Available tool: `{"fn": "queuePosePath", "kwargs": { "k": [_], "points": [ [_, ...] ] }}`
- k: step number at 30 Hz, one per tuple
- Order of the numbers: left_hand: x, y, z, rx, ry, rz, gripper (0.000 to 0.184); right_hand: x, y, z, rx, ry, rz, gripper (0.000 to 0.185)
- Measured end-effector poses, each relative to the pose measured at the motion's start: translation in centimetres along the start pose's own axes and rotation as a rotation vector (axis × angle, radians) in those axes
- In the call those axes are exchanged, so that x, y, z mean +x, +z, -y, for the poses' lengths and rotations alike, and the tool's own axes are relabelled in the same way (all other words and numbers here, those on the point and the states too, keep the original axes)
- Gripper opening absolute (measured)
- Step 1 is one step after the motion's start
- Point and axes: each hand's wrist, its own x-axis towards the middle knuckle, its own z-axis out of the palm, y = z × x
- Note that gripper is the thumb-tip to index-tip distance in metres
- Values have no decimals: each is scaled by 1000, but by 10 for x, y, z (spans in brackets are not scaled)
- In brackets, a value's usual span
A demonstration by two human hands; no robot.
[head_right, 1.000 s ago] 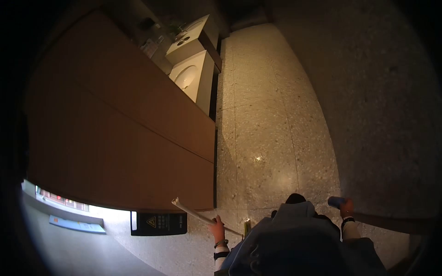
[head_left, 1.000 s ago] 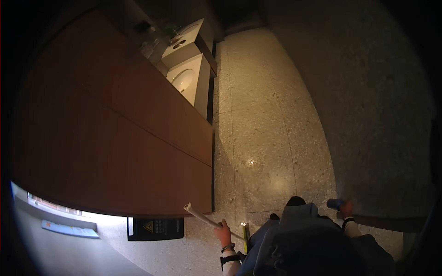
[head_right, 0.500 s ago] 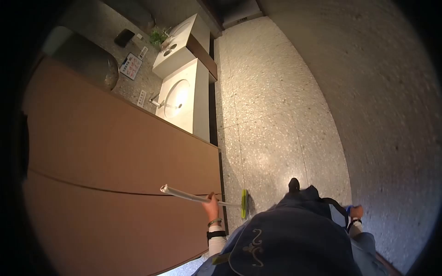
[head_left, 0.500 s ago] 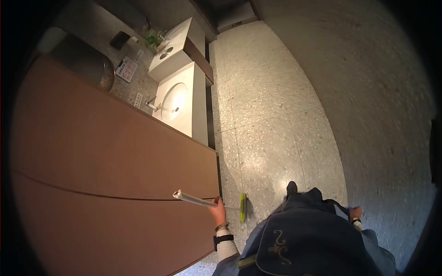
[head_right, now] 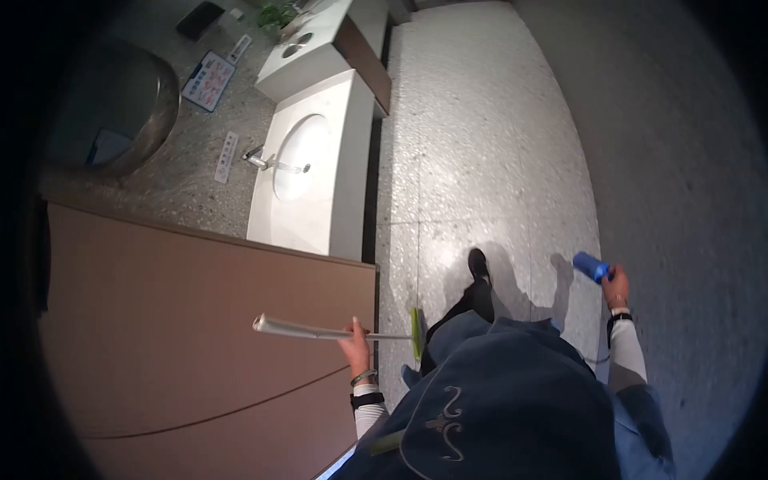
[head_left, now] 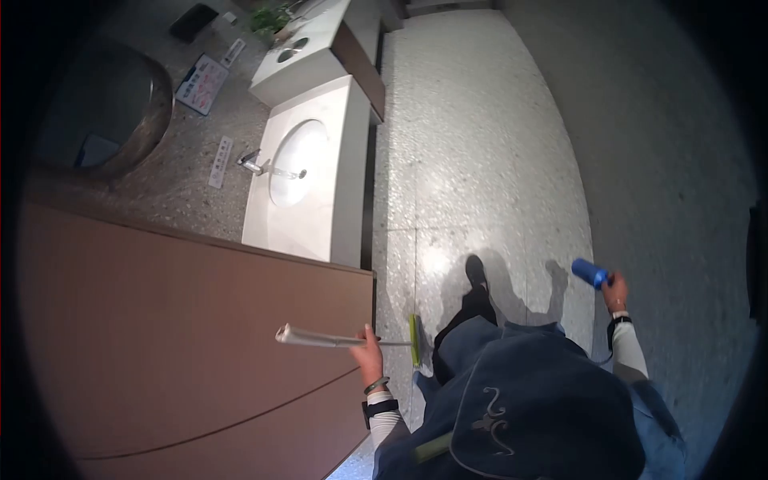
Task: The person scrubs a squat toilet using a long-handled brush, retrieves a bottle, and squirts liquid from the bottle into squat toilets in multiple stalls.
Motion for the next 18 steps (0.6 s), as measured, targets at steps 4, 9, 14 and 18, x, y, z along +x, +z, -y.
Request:
{"fn": "queuePosePath", "kwargs": {
  "k": [4, 9, 14, 18],
  "points": [
    [92, 67, -47, 16, -12, 12, 35, 44, 28, -17, -155, 106, 47, 25],
    [183, 151, -120, 63, 20, 138, 37, 80, 16, -24, -251, 422, 125, 24],
    [263, 241, -175, 8, -34, 219, 37, 129, 43, -1, -439, 665, 168, 28],
    [336, 325, -203, 75, 137, 211, 36, 201, 96, -1, -396, 534, 215, 27]
  ]
}}
